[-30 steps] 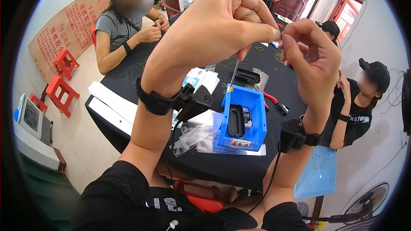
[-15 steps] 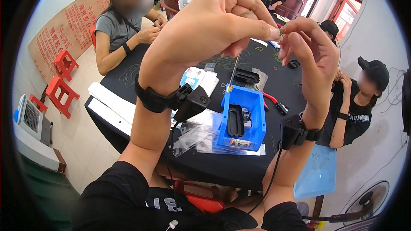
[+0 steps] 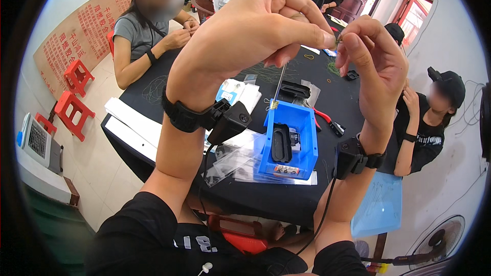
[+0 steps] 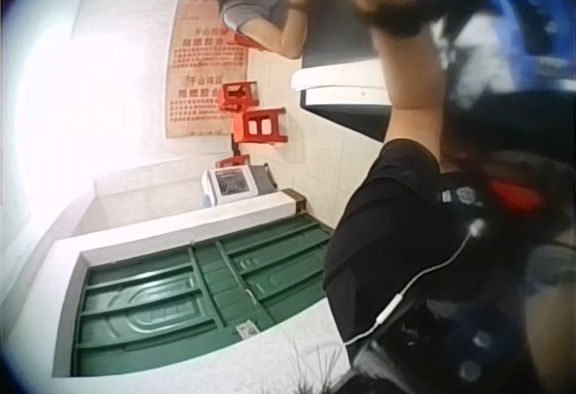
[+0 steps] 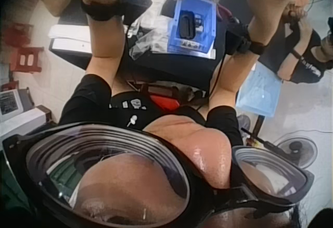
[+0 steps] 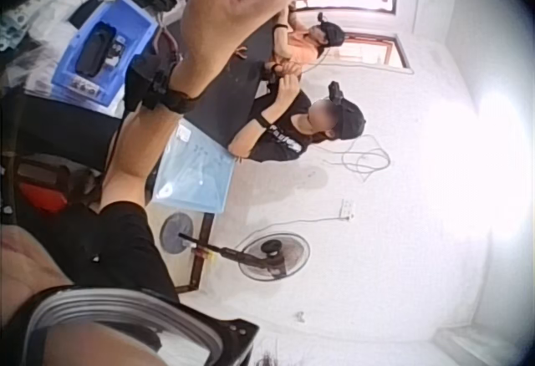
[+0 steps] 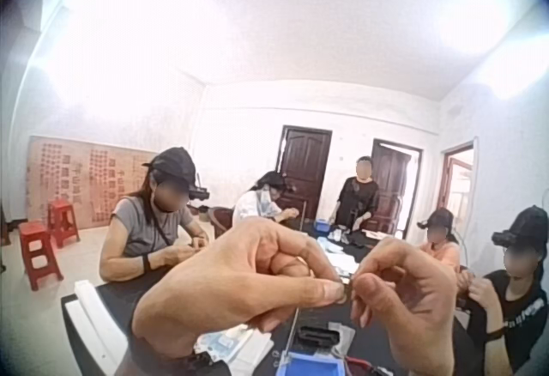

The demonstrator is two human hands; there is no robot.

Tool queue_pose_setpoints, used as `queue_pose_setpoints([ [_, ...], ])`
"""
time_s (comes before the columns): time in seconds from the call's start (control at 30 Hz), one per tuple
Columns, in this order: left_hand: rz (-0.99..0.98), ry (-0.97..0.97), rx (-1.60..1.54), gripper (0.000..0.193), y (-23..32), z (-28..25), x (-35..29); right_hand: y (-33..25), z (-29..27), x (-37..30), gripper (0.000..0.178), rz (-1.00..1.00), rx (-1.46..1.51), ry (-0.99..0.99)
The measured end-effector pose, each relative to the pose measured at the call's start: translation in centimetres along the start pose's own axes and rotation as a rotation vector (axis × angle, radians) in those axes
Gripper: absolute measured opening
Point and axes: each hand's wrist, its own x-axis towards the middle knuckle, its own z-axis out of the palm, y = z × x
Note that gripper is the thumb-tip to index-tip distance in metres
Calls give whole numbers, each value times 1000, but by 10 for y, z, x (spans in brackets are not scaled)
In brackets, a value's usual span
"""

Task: Assemble small fishing tackle components including hooks, lines, and weights.

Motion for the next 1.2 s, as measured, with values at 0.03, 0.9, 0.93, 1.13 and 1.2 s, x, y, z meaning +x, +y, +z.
queue_pose_setpoints([
  [0.03,-1,-3,-6,27,0,0,0,0,1,0,17,14,-11,4],
  [0.9,-125,-245,-420,28,-7,-7,8,15,3,6,20,-246,182,18],
  [0.93,-128,-261,-429,28,-7,-7,8,15,4,7,19,-262,200,5],
  [1.13,-136,-279,-465,27,-4,-5,7,14,5,8,15,-286,218,-5],
  [1.2,-128,-275,-477,27,-4,-4,7,14,5,8,14,-309,178,6],
])
